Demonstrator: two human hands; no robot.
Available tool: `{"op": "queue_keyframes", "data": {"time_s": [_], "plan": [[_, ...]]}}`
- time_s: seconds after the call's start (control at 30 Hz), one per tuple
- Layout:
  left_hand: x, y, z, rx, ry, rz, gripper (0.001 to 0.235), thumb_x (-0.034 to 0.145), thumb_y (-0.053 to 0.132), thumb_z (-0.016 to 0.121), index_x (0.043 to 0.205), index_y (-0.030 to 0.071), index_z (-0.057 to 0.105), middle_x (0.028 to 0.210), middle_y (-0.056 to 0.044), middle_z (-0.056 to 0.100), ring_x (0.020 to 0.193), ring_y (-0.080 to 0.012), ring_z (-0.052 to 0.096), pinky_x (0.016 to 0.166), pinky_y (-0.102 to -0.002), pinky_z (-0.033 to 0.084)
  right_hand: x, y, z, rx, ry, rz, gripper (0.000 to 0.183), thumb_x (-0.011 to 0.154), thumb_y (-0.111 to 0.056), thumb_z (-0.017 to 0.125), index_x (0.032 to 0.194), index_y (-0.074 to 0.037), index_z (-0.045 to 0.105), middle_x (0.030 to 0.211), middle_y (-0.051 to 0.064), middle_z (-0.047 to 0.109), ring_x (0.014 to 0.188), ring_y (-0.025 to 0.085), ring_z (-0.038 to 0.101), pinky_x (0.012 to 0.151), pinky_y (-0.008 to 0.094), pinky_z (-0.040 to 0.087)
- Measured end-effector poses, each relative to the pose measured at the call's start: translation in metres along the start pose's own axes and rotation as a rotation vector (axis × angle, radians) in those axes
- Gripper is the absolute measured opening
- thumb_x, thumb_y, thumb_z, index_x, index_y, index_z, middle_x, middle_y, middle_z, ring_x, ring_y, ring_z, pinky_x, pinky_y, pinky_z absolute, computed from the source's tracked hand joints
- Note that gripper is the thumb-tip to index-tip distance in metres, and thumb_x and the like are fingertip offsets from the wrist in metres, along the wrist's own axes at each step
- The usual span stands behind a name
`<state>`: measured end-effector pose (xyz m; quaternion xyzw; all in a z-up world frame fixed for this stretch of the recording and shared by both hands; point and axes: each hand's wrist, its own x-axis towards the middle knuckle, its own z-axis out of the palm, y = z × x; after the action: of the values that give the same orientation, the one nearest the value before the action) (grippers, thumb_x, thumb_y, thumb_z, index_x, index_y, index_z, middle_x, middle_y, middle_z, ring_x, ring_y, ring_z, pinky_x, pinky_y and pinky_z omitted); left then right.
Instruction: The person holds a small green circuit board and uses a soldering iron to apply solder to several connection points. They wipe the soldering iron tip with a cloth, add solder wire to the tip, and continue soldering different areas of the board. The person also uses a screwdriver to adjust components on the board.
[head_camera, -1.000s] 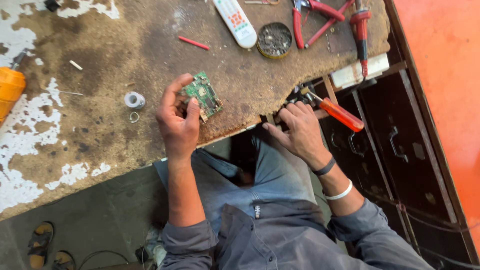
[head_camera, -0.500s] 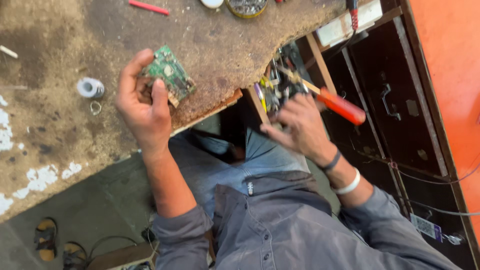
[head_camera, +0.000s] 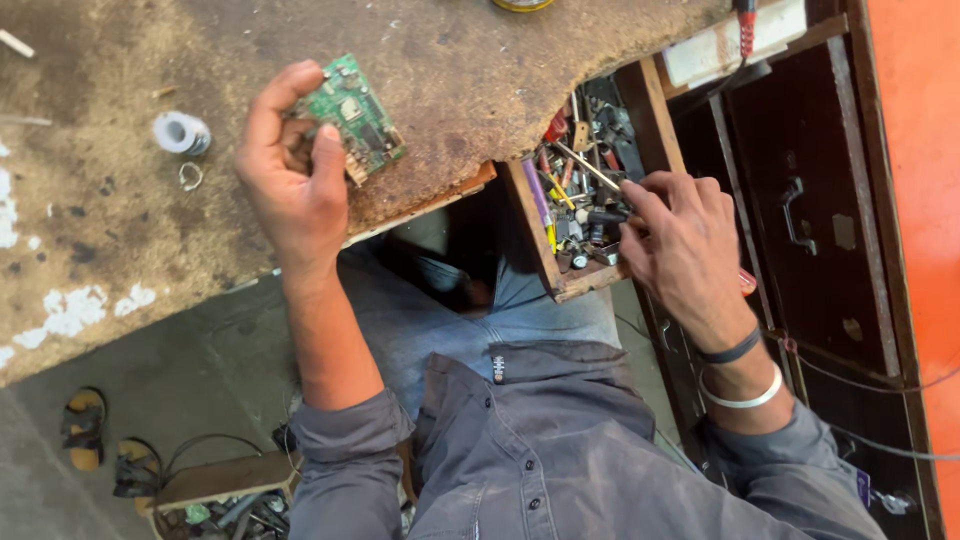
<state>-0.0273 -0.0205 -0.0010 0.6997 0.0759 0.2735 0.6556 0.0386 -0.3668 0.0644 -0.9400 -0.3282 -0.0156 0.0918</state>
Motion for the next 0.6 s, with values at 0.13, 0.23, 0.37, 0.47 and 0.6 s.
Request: {"op": "queue_keyframes", "data": {"time_s": [0.13,0.23,0.37,0.47,0.6], "plan": [[-0.002,0.003,0.004,0.109,-0.003,0.054,0.037,0.106,-0.011,0.055,0.141,-0.003,0.056,0.137,-0.009,0.065,0.109,-0.0124,0.067,0.093,-0.024,0.057,0.001,0.008,-0.012,0.009,-0.267,0.04,0.043,0.087,-0.027,0.078,0.127,-0.013,0.07,0.097,0.01,0.071,0.094,0.029,0.064,0.078,0.042,0.052],[-0.001,0.008,0.007,0.165,0.031,0.018,0.042,0.105,-0.007,0.056,0.145,0.003,0.059,0.134,-0.007,0.069,0.091,-0.006,0.068,0.074,-0.02,0.057,0.017,0.014,-0.022,0.03,-0.27,-0.106,0.046,0.083,-0.034,0.076,0.124,-0.013,0.072,0.101,0.01,0.073,0.088,0.029,0.067,0.071,0.04,0.054],[0.001,0.009,0.007,0.148,0.037,0.036,0.041,0.1,-0.005,0.059,0.14,0.005,0.06,0.134,-0.004,0.068,0.078,-0.0029,0.059,0.066,-0.022,0.052,0.025,0.023,-0.024,-0.165,-0.533,0.028,0.04,0.09,-0.038,0.073,0.125,-0.018,0.074,0.085,0.008,0.073,0.071,0.027,0.07,0.063,0.039,0.055],[0.0,0.013,0.007,0.195,0.025,0.059,0.04,0.099,-0.006,0.06,0.137,0.005,0.062,0.134,-0.003,0.067,0.078,-0.0028,0.058,0.067,-0.021,0.052,0.022,0.034,-0.032,-0.148,-0.438,0.073,0.03,0.095,-0.033,0.072,0.121,-0.018,0.078,0.086,0.006,0.075,0.064,0.022,0.069,0.058,0.036,0.054],[0.004,0.019,0.006,0.224,0.02,0.061,0.042,0.095,-0.006,0.062,0.134,0.006,0.065,0.132,-0.002,0.068,0.077,-0.0049,0.056,0.069,-0.022,0.051,0.015,0.048,-0.04,0.121,-0.012,-0.118,0.025,0.103,-0.021,0.074,0.125,-0.01,0.073,0.098,0.013,0.068,0.085,0.024,0.065,0.072,0.031,0.052]]}}
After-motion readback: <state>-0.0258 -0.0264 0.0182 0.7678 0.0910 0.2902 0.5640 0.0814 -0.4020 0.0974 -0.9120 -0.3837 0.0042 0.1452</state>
